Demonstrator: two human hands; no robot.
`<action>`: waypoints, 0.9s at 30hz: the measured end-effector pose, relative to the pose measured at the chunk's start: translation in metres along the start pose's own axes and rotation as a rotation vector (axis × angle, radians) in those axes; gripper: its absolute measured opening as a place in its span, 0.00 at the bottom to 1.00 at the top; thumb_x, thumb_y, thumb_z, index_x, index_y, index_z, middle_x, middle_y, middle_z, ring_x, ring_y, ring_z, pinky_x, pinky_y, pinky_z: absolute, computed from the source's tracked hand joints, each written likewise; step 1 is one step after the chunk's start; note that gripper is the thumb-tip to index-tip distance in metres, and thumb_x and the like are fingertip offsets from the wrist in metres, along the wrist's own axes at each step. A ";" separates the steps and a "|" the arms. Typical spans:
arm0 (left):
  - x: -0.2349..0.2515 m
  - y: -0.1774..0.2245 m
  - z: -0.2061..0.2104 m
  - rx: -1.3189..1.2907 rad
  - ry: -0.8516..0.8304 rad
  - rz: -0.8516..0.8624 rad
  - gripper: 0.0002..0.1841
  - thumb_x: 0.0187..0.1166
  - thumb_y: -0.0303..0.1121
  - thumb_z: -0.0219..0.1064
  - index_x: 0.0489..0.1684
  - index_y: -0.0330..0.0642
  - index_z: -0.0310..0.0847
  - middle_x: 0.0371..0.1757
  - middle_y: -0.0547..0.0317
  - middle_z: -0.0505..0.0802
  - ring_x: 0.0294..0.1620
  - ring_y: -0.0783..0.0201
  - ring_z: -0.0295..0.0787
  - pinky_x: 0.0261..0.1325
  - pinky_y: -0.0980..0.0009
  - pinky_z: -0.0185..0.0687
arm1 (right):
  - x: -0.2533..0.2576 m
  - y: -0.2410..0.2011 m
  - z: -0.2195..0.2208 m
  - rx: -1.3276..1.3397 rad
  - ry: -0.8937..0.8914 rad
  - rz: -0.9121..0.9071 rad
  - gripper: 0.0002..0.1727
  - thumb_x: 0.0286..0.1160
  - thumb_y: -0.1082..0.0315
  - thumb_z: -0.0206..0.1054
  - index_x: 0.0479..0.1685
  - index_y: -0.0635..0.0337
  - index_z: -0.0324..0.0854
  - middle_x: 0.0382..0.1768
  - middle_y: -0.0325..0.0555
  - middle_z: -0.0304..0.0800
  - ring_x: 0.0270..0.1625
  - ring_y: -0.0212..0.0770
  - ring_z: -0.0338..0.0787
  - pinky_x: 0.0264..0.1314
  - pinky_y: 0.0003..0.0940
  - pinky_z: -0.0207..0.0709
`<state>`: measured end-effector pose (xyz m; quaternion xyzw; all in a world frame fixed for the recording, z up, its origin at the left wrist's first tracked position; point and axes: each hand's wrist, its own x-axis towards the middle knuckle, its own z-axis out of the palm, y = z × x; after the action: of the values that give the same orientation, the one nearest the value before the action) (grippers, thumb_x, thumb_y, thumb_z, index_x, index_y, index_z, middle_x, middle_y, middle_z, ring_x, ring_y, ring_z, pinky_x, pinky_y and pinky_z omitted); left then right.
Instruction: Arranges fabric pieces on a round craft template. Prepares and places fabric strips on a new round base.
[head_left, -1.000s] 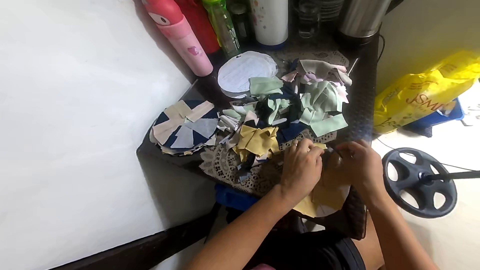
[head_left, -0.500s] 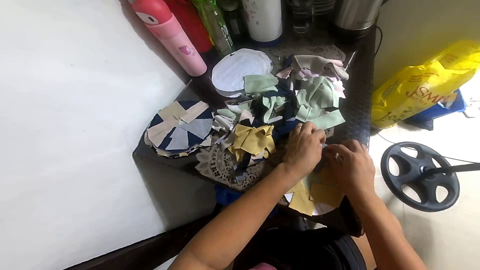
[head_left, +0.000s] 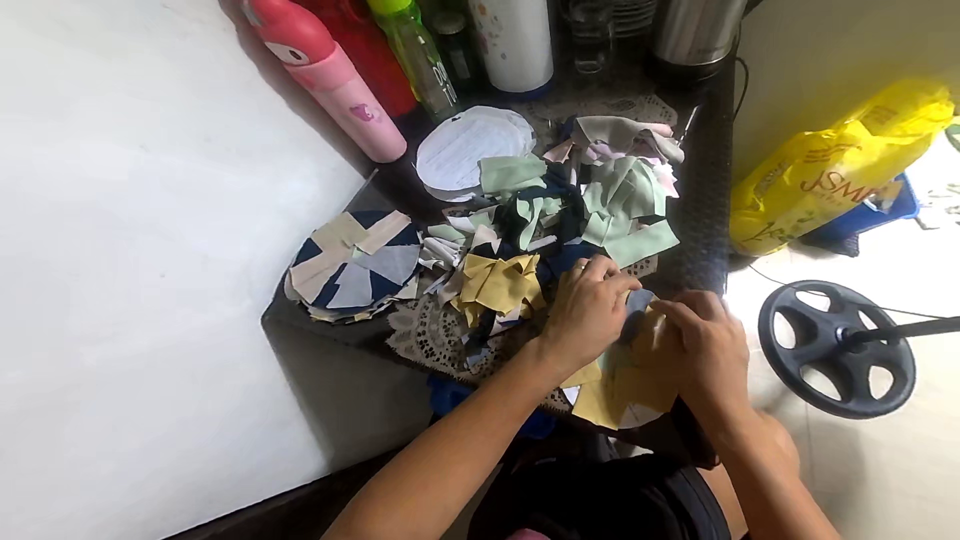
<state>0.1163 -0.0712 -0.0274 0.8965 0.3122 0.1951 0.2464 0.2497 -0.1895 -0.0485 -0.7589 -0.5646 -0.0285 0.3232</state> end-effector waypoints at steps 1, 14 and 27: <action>-0.002 -0.001 0.002 0.020 0.012 0.029 0.14 0.80 0.30 0.64 0.56 0.49 0.94 0.58 0.48 0.90 0.66 0.44 0.82 0.65 0.44 0.76 | -0.001 0.000 0.002 -0.013 0.010 -0.022 0.17 0.71 0.76 0.63 0.47 0.49 0.96 0.48 0.55 0.93 0.52 0.62 0.90 0.46 0.56 0.79; -0.020 0.018 0.012 0.203 -0.212 0.086 0.32 0.91 0.49 0.50 0.89 0.37 0.64 0.92 0.44 0.66 0.95 0.44 0.50 0.91 0.34 0.38 | -0.003 0.007 -0.005 0.218 0.080 0.162 0.21 0.71 0.79 0.56 0.54 0.57 0.94 0.52 0.59 0.91 0.55 0.59 0.89 0.56 0.55 0.80; -0.020 0.015 0.013 0.198 -0.493 0.207 0.49 0.76 0.49 0.71 0.95 0.38 0.48 0.97 0.44 0.51 0.98 0.48 0.38 0.93 0.38 0.26 | -0.018 0.008 0.004 0.417 0.239 0.137 0.20 0.78 0.77 0.51 0.55 0.73 0.88 0.51 0.62 0.89 0.57 0.37 0.87 0.60 0.23 0.78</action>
<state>0.1151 -0.0985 -0.0335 0.9637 0.1672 -0.0363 0.2050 0.2487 -0.2032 -0.0626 -0.7037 -0.4631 0.0209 0.5384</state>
